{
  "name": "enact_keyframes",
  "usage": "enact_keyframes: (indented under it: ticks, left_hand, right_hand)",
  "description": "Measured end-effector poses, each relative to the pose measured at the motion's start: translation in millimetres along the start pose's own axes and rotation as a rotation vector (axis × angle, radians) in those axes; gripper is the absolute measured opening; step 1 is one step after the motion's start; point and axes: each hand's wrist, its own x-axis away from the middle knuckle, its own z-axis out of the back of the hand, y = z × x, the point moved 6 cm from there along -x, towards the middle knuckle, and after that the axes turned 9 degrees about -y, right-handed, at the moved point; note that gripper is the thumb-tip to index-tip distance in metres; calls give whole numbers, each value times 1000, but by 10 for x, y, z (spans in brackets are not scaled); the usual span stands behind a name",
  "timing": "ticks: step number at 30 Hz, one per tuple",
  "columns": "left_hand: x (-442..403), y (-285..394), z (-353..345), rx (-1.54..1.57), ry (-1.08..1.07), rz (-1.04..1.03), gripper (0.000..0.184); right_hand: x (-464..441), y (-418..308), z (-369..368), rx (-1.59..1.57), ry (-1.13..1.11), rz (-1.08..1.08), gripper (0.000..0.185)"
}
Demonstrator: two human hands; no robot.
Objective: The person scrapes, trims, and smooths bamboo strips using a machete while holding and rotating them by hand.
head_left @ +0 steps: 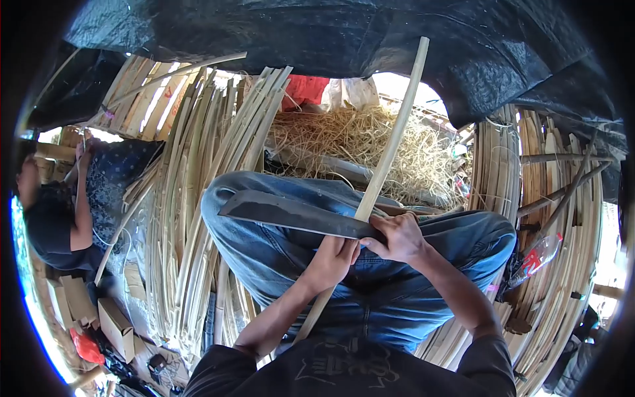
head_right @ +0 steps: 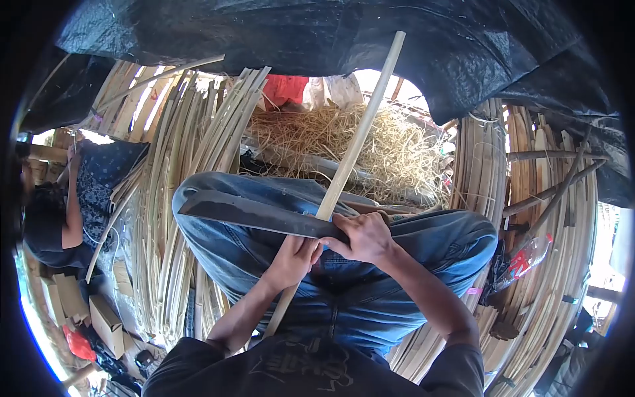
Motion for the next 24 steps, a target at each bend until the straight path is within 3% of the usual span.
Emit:
enact_keyframes:
  ticks: [3,4,6,8,10,11,12,14,15,18,20,22,24]
  left_hand:
    - [-23,66,1,-171,-27,-71,22]
    - [3,95,-13,-160,-26,-61,24]
    - [60,165,-51,-161,-55,-46,26]
    - [146,141,-73,31,-73,75,29]
    - [164,145,-68,-22,-123,38,31]
    - [164,142,-63,-12,-108,46,31]
    - [149,141,-54,3,-85,53,31]
    - [93,75,-35,-6,-63,47,30]
    - [71,51,-27,-16,-41,50,30]
    - [52,144,-60,-22,-43,37,27]
    - [96,173,-35,-60,-24,51,28]
    - [213,213,8,-101,-10,62,28]
    - [496,252,25,-119,-8,116,29]
  right_hand:
    - [-6,30,84,76,85,-3,45]
    - [0,119,178,101,302,49,50]
    - [22,592,245,107,297,-296,49]
    - [127,1047,335,-25,504,-473,52]
    - [241,1168,482,-534,609,-756,52]
    - [277,1123,515,-770,705,-750,51]
    - [296,1105,487,-765,716,-747,51]
    - [270,892,541,-390,755,-442,48]
    - [245,858,473,-555,545,-547,52]
    - [14,405,402,-130,323,-146,44]
    - [-8,248,362,44,250,-126,44]
    - [-12,297,451,81,325,-107,44]
    - [39,587,529,35,356,-280,51]
